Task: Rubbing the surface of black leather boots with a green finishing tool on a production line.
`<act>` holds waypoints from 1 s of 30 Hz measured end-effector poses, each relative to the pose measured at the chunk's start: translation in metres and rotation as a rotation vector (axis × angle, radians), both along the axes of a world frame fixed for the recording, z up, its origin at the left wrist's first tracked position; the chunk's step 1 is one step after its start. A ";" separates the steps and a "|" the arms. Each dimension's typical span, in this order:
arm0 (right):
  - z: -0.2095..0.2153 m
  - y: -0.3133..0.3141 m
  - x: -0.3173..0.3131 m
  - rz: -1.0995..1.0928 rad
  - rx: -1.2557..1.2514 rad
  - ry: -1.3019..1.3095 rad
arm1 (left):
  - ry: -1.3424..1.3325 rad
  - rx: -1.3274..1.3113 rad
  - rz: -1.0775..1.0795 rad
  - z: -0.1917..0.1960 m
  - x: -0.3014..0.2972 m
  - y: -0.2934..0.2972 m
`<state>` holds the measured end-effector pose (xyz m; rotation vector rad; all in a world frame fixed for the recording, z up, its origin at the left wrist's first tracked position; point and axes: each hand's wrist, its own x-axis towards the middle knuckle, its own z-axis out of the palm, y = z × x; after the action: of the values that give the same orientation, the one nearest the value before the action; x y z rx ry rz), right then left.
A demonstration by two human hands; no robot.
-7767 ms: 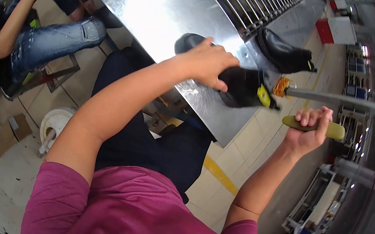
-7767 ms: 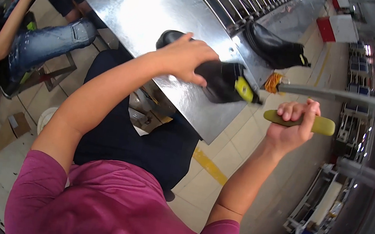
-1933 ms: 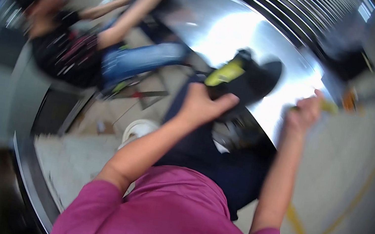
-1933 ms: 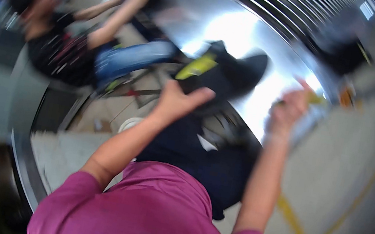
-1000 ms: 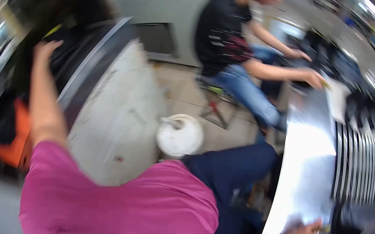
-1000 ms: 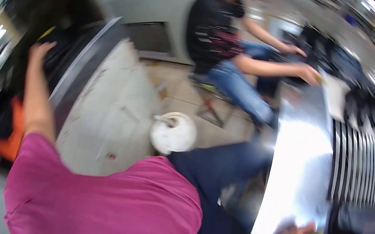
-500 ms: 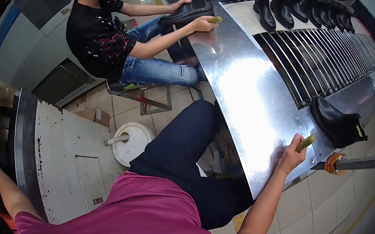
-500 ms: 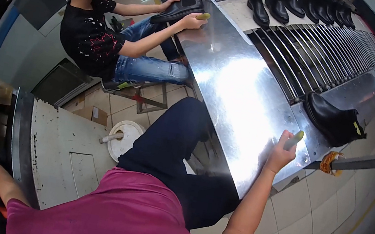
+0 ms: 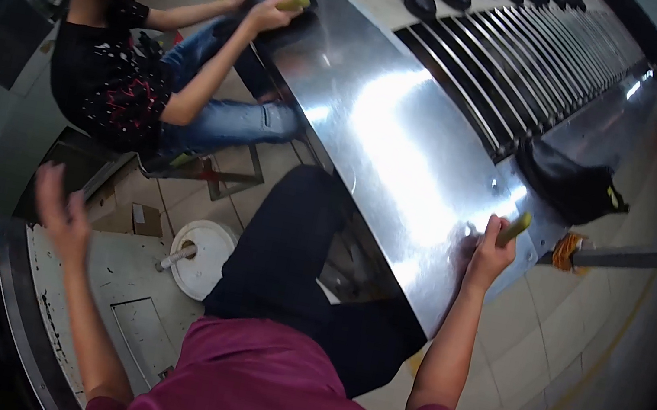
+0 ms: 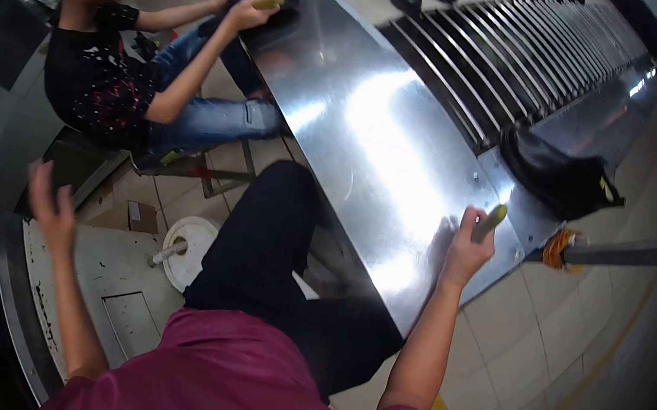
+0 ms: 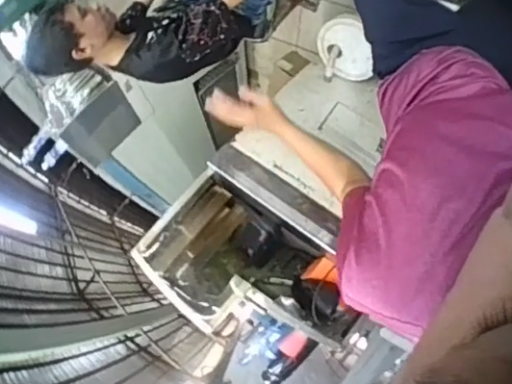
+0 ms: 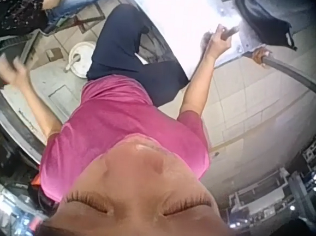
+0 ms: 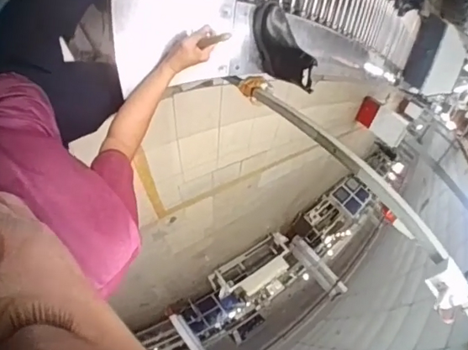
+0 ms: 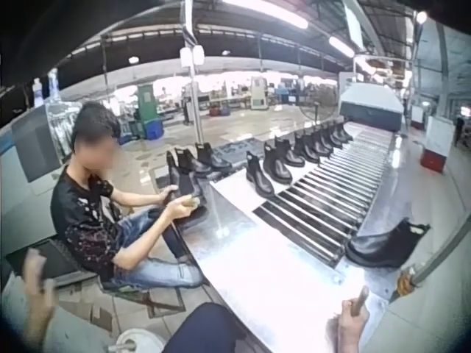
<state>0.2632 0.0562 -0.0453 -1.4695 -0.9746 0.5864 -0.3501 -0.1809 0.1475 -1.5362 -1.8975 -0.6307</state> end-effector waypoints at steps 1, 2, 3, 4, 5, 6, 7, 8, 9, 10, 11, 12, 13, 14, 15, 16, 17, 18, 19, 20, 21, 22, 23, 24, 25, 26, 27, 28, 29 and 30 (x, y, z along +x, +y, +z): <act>0.012 -0.005 -0.004 0.019 -0.034 0.068 | 0.007 -0.150 -0.063 -0.017 0.012 0.019; 0.018 -0.002 -0.007 0.038 -0.051 0.140 | 0.020 -0.283 -0.127 -0.038 0.018 0.039; 0.016 0.001 -0.007 0.023 -0.055 0.135 | -0.209 -0.353 -0.146 -0.060 0.022 0.054; 0.013 0.003 -0.004 -0.011 -0.034 0.094 | -0.443 -0.426 -0.167 -0.079 0.026 0.068; 0.010 0.003 -0.003 -0.047 -0.011 0.051 | -0.524 -0.384 -0.209 -0.085 0.046 0.087; 0.009 0.007 -0.004 -0.066 -0.002 0.039 | -0.606 -0.332 -0.249 -0.093 0.067 0.107; 0.007 0.009 -0.011 -0.132 0.015 -0.069 | -0.668 -0.366 -0.301 -0.103 0.074 0.123; 0.006 0.015 -0.022 -0.193 0.032 -0.170 | -0.738 -0.366 -0.355 -0.116 0.079 0.141; 0.015 0.020 -0.035 -0.185 0.002 -0.055 | -0.802 -0.407 -0.385 -0.121 0.091 0.163; 0.005 0.032 -0.039 -0.152 -0.065 0.098 | -0.864 -0.448 -0.414 -0.124 0.106 0.189; 0.031 0.039 -0.071 -0.061 -0.175 0.320 | -0.810 -0.427 -0.494 -0.126 0.114 0.211; 0.031 0.053 -0.088 -0.024 -0.110 0.252 | -0.764 -0.403 -0.593 -0.129 0.129 0.241; 0.018 0.072 -0.099 0.008 -0.154 0.127 | -0.794 -0.418 -0.638 -0.133 0.144 0.273; 0.012 0.090 -0.113 0.041 -0.090 0.049 | -0.827 -0.436 -0.679 -0.139 0.161 0.305; -0.002 0.109 -0.122 0.093 -0.090 0.085 | -0.843 -0.408 -0.747 -0.142 0.183 0.338; -0.007 0.127 -0.129 0.124 -0.011 0.020 | -0.841 -0.372 -0.817 -0.135 0.207 0.370; -0.004 0.140 -0.140 0.168 0.018 -0.028 | -0.830 -0.330 -0.837 -0.136 0.227 0.404; -0.010 0.156 -0.140 0.178 0.011 -0.054 | -0.828 -0.290 -0.875 -0.139 0.249 0.439; -0.005 0.168 -0.139 0.194 0.028 -0.075 | -0.829 -0.293 -0.894 -0.143 0.260 0.473; -0.002 0.179 -0.138 0.208 0.044 0.069 | -0.912 -0.287 -0.873 -0.148 0.270 0.507; -0.008 0.185 -0.138 0.236 -0.071 0.192 | -1.001 -0.292 -0.875 -0.155 0.283 0.538; -0.005 0.182 -0.148 0.230 -0.128 0.208 | -0.926 -0.282 -0.807 -0.168 0.272 0.565; -0.004 0.176 -0.160 0.230 -0.153 0.178 | -1.126 -0.284 -0.804 -0.183 0.252 0.593; -0.017 0.175 -0.163 0.229 -0.056 0.186 | -1.058 -0.270 -0.699 -0.194 0.245 0.622; -0.008 0.177 -0.180 0.282 0.001 0.218 | -0.988 -0.168 -0.689 -0.211 0.205 0.662; 0.001 0.177 -0.182 0.310 -0.014 0.171 | -1.055 -0.189 -0.709 -0.222 0.186 0.697; -0.003 0.179 -0.171 0.250 -0.009 0.026 | -1.024 -0.210 -0.587 -0.232 0.224 0.720; -0.017 0.180 -0.162 0.180 0.073 -0.104 | -0.978 -0.211 -0.453 -0.235 0.257 0.742; -0.012 0.178 -0.160 0.233 0.021 -0.144 | -0.930 -0.164 -0.439 -0.242 0.260 0.772; -0.004 0.178 -0.164 0.242 0.065 -0.110 | -0.863 -0.102 -0.413 -0.242 0.242 0.808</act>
<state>0.0989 0.2342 -0.0495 -1.3473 -1.2581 0.6463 -0.1082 0.6273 -0.0948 -1.9269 -2.2162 -1.6071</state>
